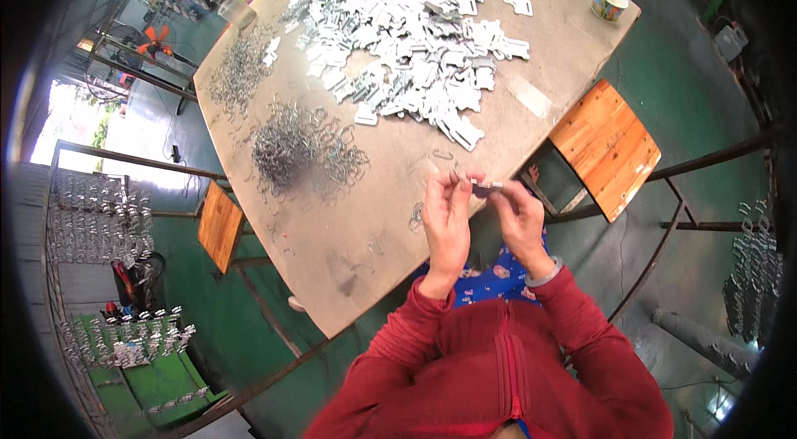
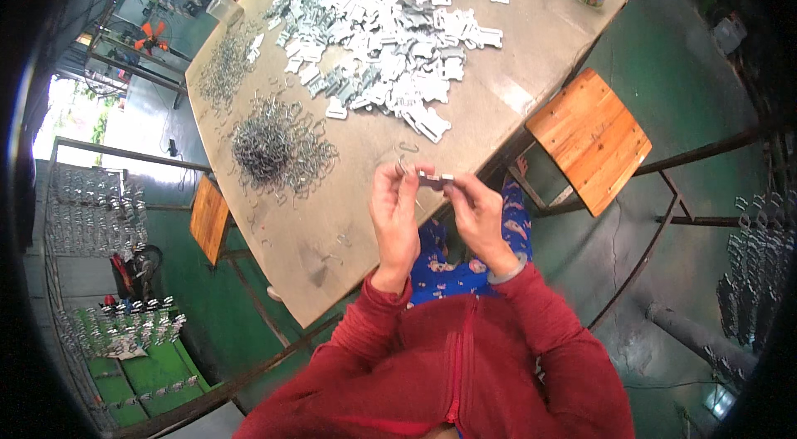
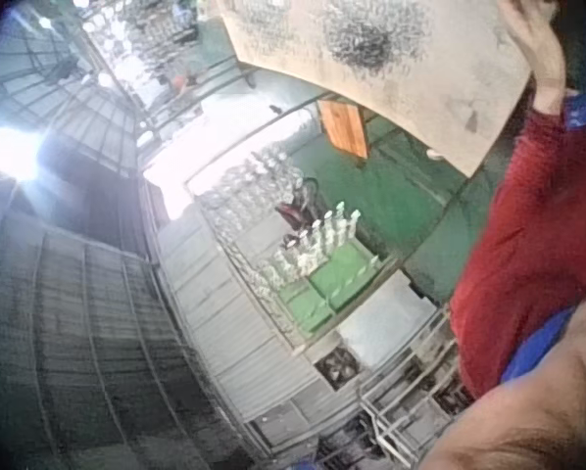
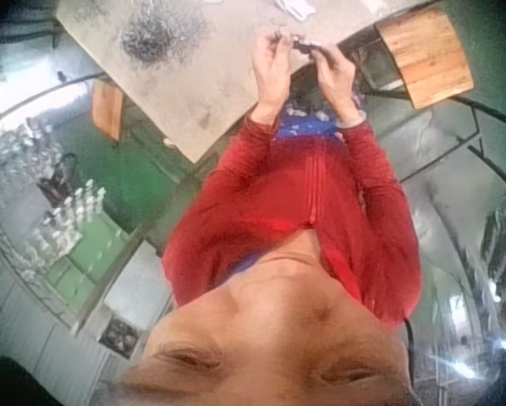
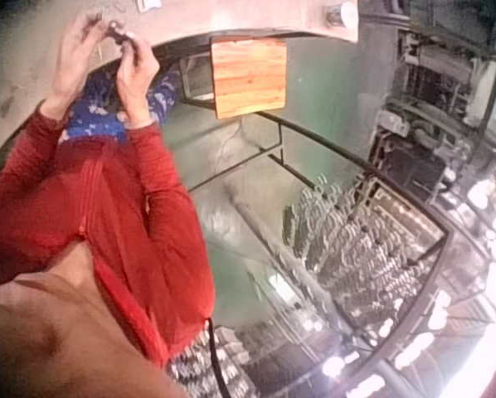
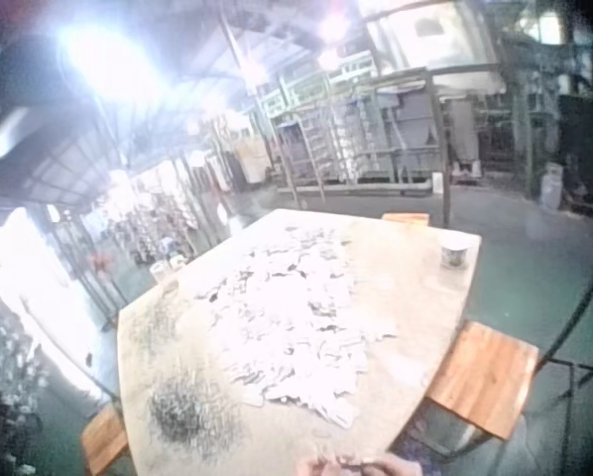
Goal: The person picks up metal clips and attaches one clip to each metal plate before hanging the assembled parts onto a metal rack.
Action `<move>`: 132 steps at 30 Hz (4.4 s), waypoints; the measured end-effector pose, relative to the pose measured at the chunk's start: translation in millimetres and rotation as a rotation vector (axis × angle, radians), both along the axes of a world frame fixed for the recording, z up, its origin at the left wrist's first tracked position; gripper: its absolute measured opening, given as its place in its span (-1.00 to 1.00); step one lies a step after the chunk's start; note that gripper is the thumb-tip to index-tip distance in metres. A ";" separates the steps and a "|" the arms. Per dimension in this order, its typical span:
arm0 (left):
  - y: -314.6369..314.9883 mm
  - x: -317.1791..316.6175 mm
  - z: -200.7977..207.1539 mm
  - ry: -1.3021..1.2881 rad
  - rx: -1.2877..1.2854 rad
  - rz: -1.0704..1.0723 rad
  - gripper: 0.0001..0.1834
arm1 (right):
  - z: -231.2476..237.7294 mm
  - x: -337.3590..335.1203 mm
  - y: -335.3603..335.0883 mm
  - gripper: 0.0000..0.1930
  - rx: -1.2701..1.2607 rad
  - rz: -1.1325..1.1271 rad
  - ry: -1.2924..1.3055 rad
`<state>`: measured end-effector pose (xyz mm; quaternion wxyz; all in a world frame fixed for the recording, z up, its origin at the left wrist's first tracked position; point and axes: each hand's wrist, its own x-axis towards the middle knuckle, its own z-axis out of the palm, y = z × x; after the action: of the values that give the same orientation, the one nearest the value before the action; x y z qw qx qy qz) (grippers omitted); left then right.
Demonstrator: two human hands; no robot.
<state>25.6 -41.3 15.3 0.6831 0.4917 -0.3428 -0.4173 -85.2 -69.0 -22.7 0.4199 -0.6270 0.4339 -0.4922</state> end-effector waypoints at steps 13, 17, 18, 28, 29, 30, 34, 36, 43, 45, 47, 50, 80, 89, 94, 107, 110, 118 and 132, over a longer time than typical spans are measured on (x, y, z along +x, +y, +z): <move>21.5 14.4 -0.1 -0.128 -0.033 0.006 -0.89 | -44.9 30.1 -107.5 -0.68 -0.369 -0.068 0.677; 24.7 21.1 -10.2 -0.224 0.017 -0.021 -0.89 | -50.4 42.1 -95.4 -0.73 -0.039 0.080 0.318; 24.1 23.6 -13.8 -0.227 0.048 -0.037 -0.89 | -45.1 39.3 -87.9 -0.76 0.178 0.150 0.118; 16.2 26.5 -30.2 -0.218 0.075 -0.098 -0.91 | 50.9 -7.5 -52.6 -0.56 0.527 0.370 -0.284; 17.5 27.1 -28.7 -0.233 0.108 -0.123 -0.92 | 54.5 -7.8 -51.5 -0.55 0.521 0.372 -0.283; 19.2 27.6 -26.9 -0.265 0.155 -0.140 -0.92 | 56.8 -8.0 -50.1 -0.55 0.510 0.377 -0.293; 24.7 27.0 -17.9 -0.396 0.128 -0.114 -0.91 | 62.2 -9.4 -45.2 -0.57 0.463 0.345 -0.235; 28.9 26.6 -12.9 -0.529 0.099 -0.094 -0.89 | 65.3 -8.3 -41.9 -0.63 0.393 0.332 -0.167; 33.5 30.4 -11.8 -0.494 0.141 -0.134 -0.84 | 68.9 4.7 -37.1 -0.85 0.363 0.350 -0.064; 33.9 32.8 -14.5 -0.550 0.123 -0.110 -0.81 | 70.0 6.4 -34.9 -0.92 0.283 0.366 -0.083; 34.6 38.0 -18.3 -0.657 0.008 0.036 -0.78 | 72.8 6.4 -32.7 -0.93 0.233 0.364 -0.076; 33.3 71.5 -29.1 -0.586 0.115 0.140 -0.71 | 80.1 4.8 -32.4 -0.95 0.198 0.334 -0.050; 36.8 16.4 34.0 -0.152 0.076 -0.330 -0.81 | 61.7 -47.8 20.3 -0.92 0.116 0.223 0.066; 30.7 15.5 19.8 -0.024 0.160 -0.296 -0.77 | 55.5 -44.8 21.5 -0.92 0.028 0.194 0.087; 30.1 8.6 17.9 0.049 0.194 -0.277 -0.78 | 51.8 -41.9 18.3 -0.89 -0.105 0.186 0.137; 43.6 3.1 9.9 -0.093 -0.005 -0.182 -0.88 | 5.0 15.5 -96.1 -0.56 0.107 0.112 0.377; 48.3 4.6 11.4 -0.094 -0.053 -0.157 -0.89 | -32.0 58.5 -116.9 -0.37 -0.268 -0.058 0.654; 52.1 13.3 3.6 -0.153 0.006 -0.132 -0.89 | -5.9 36.4 -84.0 -0.30 0.224 0.230 -0.160; 40.8 2.8 -5.4 -0.232 0.018 -0.206 -0.89 | 84.3 -28.7 -27.8 -0.34 0.456 0.407 -0.344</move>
<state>28.4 -0.6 9.9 0.5881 0.5048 -0.4643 -0.4286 -114.0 -96.8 61.6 0.7057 -0.4985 0.3217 -0.3872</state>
